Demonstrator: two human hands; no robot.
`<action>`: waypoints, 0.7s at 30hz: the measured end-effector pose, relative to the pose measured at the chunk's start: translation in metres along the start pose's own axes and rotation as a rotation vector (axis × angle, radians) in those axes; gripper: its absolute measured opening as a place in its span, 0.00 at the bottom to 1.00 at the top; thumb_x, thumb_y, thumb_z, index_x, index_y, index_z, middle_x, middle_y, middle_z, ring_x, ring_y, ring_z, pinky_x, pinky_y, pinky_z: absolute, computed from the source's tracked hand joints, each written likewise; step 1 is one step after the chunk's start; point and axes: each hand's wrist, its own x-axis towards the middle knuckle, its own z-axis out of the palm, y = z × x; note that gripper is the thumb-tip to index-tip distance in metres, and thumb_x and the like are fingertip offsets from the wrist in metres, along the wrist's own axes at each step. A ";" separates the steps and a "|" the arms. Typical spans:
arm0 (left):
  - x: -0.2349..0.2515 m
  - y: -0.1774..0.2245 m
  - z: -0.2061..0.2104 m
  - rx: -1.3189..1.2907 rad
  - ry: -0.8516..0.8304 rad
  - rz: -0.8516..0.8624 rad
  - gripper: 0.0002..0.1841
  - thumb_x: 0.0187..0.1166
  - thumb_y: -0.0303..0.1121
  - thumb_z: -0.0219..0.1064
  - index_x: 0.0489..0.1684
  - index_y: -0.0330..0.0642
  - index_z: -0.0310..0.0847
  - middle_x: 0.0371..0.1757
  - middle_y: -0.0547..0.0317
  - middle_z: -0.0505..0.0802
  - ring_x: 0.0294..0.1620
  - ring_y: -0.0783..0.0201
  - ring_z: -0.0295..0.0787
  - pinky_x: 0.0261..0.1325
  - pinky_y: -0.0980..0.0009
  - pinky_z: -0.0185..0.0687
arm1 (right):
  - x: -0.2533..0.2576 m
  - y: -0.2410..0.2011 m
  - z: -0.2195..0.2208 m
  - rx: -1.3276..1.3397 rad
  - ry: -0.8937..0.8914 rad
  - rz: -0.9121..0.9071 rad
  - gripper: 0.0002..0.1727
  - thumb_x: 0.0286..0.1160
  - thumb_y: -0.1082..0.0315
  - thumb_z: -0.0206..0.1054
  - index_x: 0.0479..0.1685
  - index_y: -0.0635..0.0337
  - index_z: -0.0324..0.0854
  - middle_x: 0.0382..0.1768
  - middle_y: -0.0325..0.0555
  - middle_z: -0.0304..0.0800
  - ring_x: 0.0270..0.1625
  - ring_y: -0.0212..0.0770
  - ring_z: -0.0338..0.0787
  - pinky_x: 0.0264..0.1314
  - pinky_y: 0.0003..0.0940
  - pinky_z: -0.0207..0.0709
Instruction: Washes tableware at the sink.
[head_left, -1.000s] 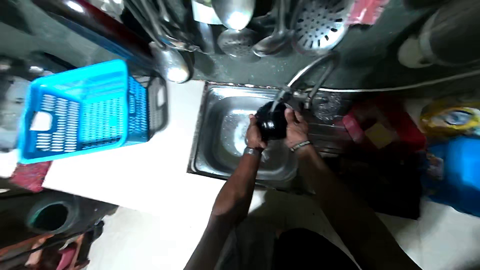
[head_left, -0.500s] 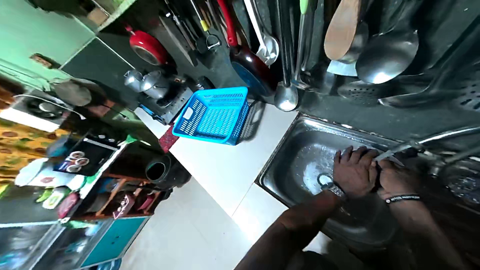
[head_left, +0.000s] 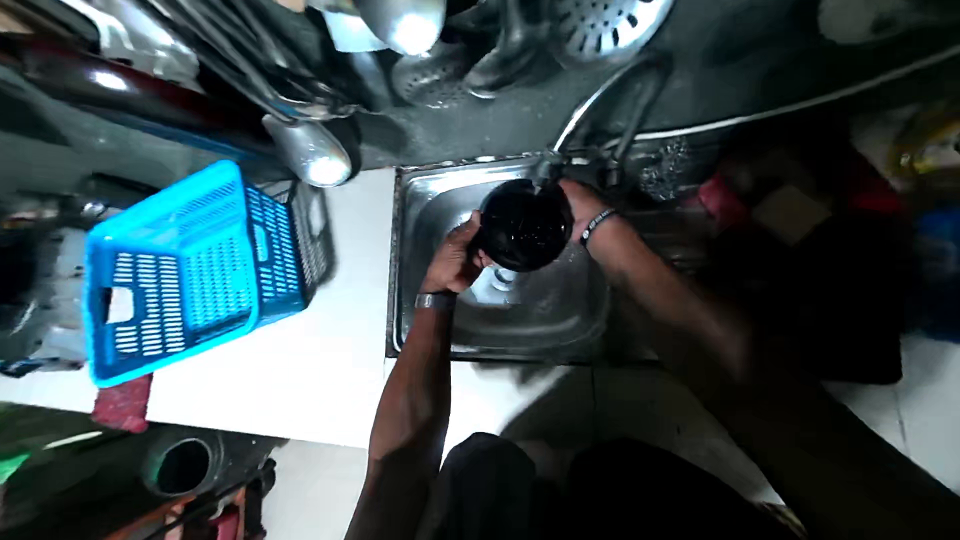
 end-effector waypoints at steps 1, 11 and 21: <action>-0.009 -0.001 0.002 -0.102 -0.019 0.008 0.19 0.93 0.48 0.48 0.59 0.49 0.82 0.42 0.60 0.95 0.36 0.68 0.92 0.42 0.68 0.91 | 0.003 -0.002 0.003 0.034 0.010 0.024 0.24 0.90 0.54 0.58 0.79 0.54 0.73 0.71 0.40 0.85 0.70 0.38 0.85 0.72 0.38 0.80; 0.003 -0.019 0.045 -0.666 0.198 0.061 0.18 0.96 0.46 0.43 0.63 0.47 0.74 0.55 0.54 0.91 0.58 0.60 0.90 0.63 0.61 0.87 | 0.161 0.085 0.023 0.354 0.100 0.267 0.33 0.87 0.35 0.49 0.70 0.51 0.79 0.56 0.46 0.90 0.58 0.44 0.90 0.58 0.51 0.85; 0.005 -0.062 0.071 -0.345 0.123 0.118 0.16 0.96 0.40 0.44 0.74 0.48 0.67 0.60 0.52 0.89 0.59 0.58 0.89 0.64 0.58 0.86 | 0.134 0.124 0.005 0.105 0.271 -0.020 0.34 0.78 0.38 0.67 0.68 0.59 0.80 0.58 0.51 0.91 0.60 0.44 0.91 0.65 0.49 0.87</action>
